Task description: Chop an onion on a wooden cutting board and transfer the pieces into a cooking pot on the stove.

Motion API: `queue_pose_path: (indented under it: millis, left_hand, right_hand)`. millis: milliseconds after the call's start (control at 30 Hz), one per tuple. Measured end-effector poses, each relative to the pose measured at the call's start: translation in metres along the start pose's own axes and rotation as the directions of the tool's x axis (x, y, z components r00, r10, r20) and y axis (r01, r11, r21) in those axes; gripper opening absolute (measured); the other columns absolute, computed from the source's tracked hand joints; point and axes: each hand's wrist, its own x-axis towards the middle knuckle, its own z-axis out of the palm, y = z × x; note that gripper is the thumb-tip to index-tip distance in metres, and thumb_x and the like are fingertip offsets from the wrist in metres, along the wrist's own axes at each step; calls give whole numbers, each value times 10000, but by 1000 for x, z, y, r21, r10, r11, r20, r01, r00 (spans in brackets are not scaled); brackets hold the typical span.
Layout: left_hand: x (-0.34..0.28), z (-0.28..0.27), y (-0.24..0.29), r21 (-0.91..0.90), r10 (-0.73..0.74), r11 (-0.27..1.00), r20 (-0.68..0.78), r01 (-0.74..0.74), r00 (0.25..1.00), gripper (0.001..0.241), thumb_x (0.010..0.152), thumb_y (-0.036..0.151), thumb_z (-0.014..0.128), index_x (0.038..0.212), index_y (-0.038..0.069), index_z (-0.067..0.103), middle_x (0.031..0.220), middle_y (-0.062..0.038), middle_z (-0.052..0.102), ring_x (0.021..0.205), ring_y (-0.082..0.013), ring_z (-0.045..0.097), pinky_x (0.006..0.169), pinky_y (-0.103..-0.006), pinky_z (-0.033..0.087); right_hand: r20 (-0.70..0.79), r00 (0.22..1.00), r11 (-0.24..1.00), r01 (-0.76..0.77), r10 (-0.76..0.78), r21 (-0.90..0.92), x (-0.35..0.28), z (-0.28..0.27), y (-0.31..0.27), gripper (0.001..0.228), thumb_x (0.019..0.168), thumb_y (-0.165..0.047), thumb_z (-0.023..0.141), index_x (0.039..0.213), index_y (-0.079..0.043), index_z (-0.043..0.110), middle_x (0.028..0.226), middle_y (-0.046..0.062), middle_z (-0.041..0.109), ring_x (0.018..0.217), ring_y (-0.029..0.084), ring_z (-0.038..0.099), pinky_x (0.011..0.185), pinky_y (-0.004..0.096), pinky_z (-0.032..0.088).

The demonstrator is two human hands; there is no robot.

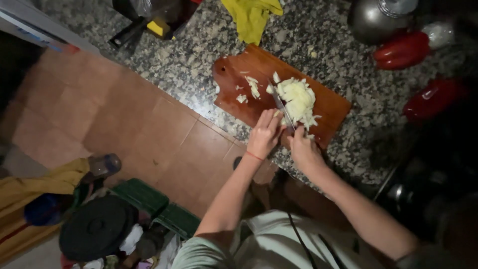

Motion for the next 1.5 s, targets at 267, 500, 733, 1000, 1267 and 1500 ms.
queue_pose_path:
  millis: [267,500,733,1000,1267,1500]
  left_hand:
    - [0,2,-13,-61,-61,996,-14,60,998,473,890,191,809,1296,11,646,1327,-163,647,1258,-357,616,1029,-437,551]
    - [-8,2,-11,-130,-90,988,-45,84,995,435,862,172,821,1239,17,670,1317,-176,648,1229,-375,622,1026,-445,536]
    - [-8,3,-8,-126,-71,990,-54,63,996,288,896,122,795,1131,1,680,1296,-163,660,1192,-374,643,1002,-433,556]
    - [-6,4,-10,-76,-12,997,-74,6,997,255,912,99,773,1117,-27,689,1301,-197,660,1209,-394,639,996,-439,562]
    - [-9,9,-7,-68,-32,997,-69,27,997,258,933,114,766,1145,-12,691,1294,-200,663,1210,-383,656,1004,-429,568]
    - [-10,8,-13,-107,-90,991,-77,82,993,330,906,146,801,1184,12,686,1334,-193,656,1241,-373,646,1012,-426,564]
  right_hand:
    - [78,997,999,-4,7,-33,-24,-44,-3,365,1077,-314,473,1166,36,424,737,298,685,628,479,697,526,567,525]
    - [69,997,1000,-18,17,5,-38,-46,-9,380,1068,-349,471,1135,22,421,720,322,669,666,520,668,541,600,482]
    - [162,982,995,-90,95,-39,-35,-50,-20,405,1065,-348,430,1240,15,383,728,306,693,654,494,694,550,586,514]
    - [128,992,999,0,-6,42,8,-38,-26,405,1089,-326,428,1201,63,430,745,290,682,632,464,694,542,568,538]
    - [161,987,1000,-5,8,-22,2,-20,-9,462,1062,-302,448,1310,84,387,766,302,702,652,448,715,576,548,566]
    - [9,996,992,89,-88,-93,-8,-7,13,390,1043,-290,526,1179,66,444,750,330,676,653,498,664,573,577,490]
